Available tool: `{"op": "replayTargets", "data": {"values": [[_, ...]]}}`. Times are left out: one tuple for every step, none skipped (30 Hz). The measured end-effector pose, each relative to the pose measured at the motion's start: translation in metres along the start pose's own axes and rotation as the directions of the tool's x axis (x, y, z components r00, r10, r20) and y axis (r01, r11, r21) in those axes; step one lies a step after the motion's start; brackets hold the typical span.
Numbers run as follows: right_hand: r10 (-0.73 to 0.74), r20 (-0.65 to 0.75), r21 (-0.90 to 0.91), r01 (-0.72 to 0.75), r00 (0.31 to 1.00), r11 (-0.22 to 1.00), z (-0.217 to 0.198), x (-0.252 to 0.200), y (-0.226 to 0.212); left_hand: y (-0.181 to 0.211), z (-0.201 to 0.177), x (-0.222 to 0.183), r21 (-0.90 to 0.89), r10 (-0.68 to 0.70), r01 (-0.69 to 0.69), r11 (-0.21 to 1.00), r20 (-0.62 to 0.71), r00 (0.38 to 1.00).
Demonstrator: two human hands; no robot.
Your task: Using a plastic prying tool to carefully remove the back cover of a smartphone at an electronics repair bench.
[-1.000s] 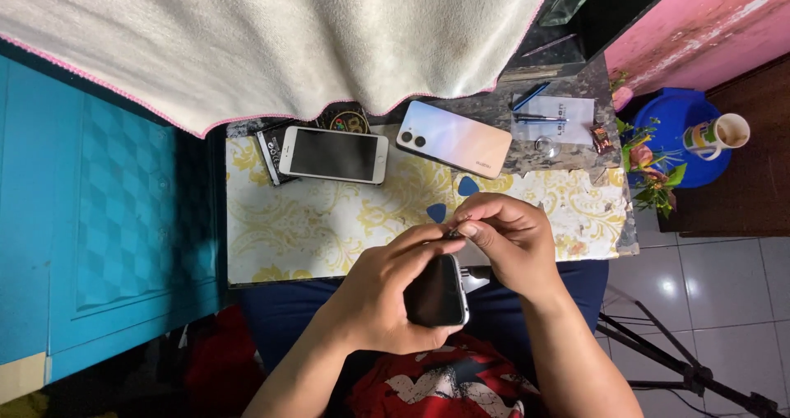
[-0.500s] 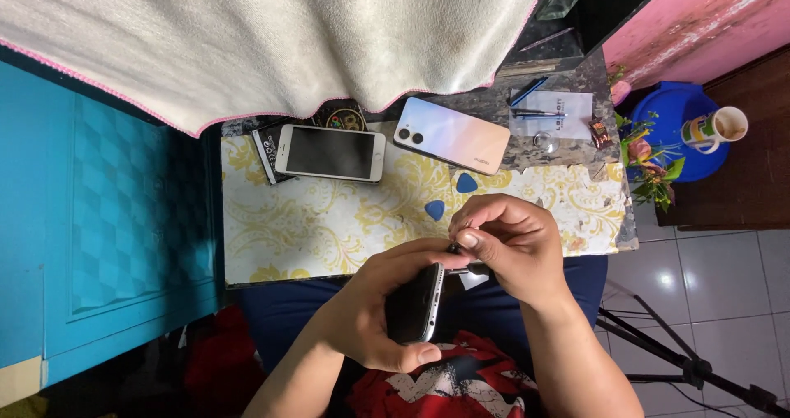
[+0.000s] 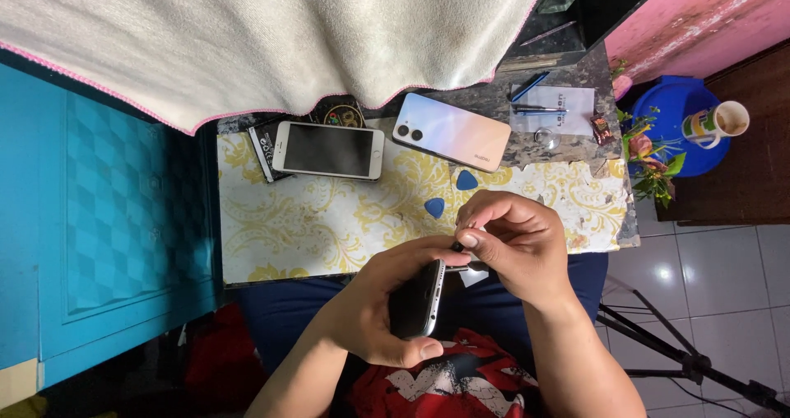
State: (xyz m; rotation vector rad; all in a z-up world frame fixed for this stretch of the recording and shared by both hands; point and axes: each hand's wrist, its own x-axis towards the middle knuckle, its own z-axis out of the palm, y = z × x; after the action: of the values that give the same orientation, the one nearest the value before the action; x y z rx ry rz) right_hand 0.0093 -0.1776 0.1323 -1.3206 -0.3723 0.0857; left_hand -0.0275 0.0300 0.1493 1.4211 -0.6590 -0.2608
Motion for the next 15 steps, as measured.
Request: {"op": "replayTargets", "data": {"values": [[0.0, -0.002, 0.0, 0.0, 1.0, 1.0, -0.004, -0.001, 0.002, -0.002, -0.001, 0.0, 0.0, -0.001, 0.001, 1.0, 0.001, 1.0], [0.019, -0.054, -0.071, -0.022, 0.998, 0.997, -0.009, -0.002, 0.005, -0.004, -0.001, 0.0, 0.0, 0.004, -0.004, 1.0, -0.013, 1.0], [0.033, -0.11, -0.142, -0.049, 0.993, 0.989, -0.013, -0.003, 0.006, -0.006, -0.001, 0.0, -0.001, 0.009, -0.009, 1.0, -0.024, 1.0], [0.033, -0.115, -0.144, -0.05, 0.993, 0.988, -0.019, -0.002, 0.006, -0.011, -0.001, -0.003, -0.003, 0.009, -0.009, 1.0, -0.02, 1.0], [0.149, -0.203, -0.293, -0.206, 0.968, 0.934, -0.026, 0.001, 0.005, -0.016, -0.001, -0.003, -0.068, 0.016, -0.019, 0.998, -0.045, 0.999], [0.245, -0.307, -0.416, -0.362, 0.919, 0.834, -0.033, 0.004, 0.003, -0.022, -0.002, -0.004, -0.133, 0.021, -0.03, 0.991, -0.071, 0.997], [0.242, -0.311, -0.418, -0.361, 0.919, 0.834, -0.04, 0.006, 0.006, -0.031, -0.002, -0.006, -0.134, 0.023, -0.032, 0.99, -0.067, 0.997], [0.22, -0.331, -0.588, -0.383, 0.918, 0.712, -0.048, 0.008, 0.009, -0.041, -0.003, -0.008, -0.217, 0.011, -0.041, 0.975, -0.138, 0.99], [0.195, -0.349, -0.729, -0.396, 0.917, 0.558, -0.056, 0.009, 0.012, -0.051, -0.003, -0.009, -0.299, -0.009, -0.053, 0.953, -0.205, 0.979], [0.193, -0.354, -0.728, -0.399, 0.915, 0.557, -0.063, 0.007, 0.019, -0.059, -0.002, -0.011, -0.301, -0.009, -0.053, 0.952, -0.2, 0.98], [0.177, -0.374, -0.78, -0.412, 0.91, 0.47, -0.071, 0.007, 0.026, -0.067, -0.001, -0.011, -0.308, -0.019, -0.048, 0.95, -0.212, 0.977], [0.159, -0.393, -0.823, -0.423, 0.906, 0.378, -0.078, 0.006, 0.032, -0.075, -0.001, -0.013, -0.314, -0.029, -0.044, 0.948, -0.224, 0.974], [0.155, -0.394, -0.824, -0.423, 0.906, 0.378, -0.081, 0.006, 0.033, -0.079, 0.0, -0.012, -0.314, -0.026, -0.046, 0.948, -0.221, 0.975], [0.163, -0.418, -0.842, -0.449, 0.894, 0.301, -0.084, 0.007, 0.033, -0.082, 0.0, -0.012, -0.323, -0.042, -0.039, 0.946, -0.242, 0.969], [0.17, -0.439, -0.855, -0.469, 0.882, 0.223, -0.086, 0.008, 0.034, -0.086, 0.0, -0.012, -0.329, -0.058, -0.034, 0.944, -0.265, 0.962]]}}
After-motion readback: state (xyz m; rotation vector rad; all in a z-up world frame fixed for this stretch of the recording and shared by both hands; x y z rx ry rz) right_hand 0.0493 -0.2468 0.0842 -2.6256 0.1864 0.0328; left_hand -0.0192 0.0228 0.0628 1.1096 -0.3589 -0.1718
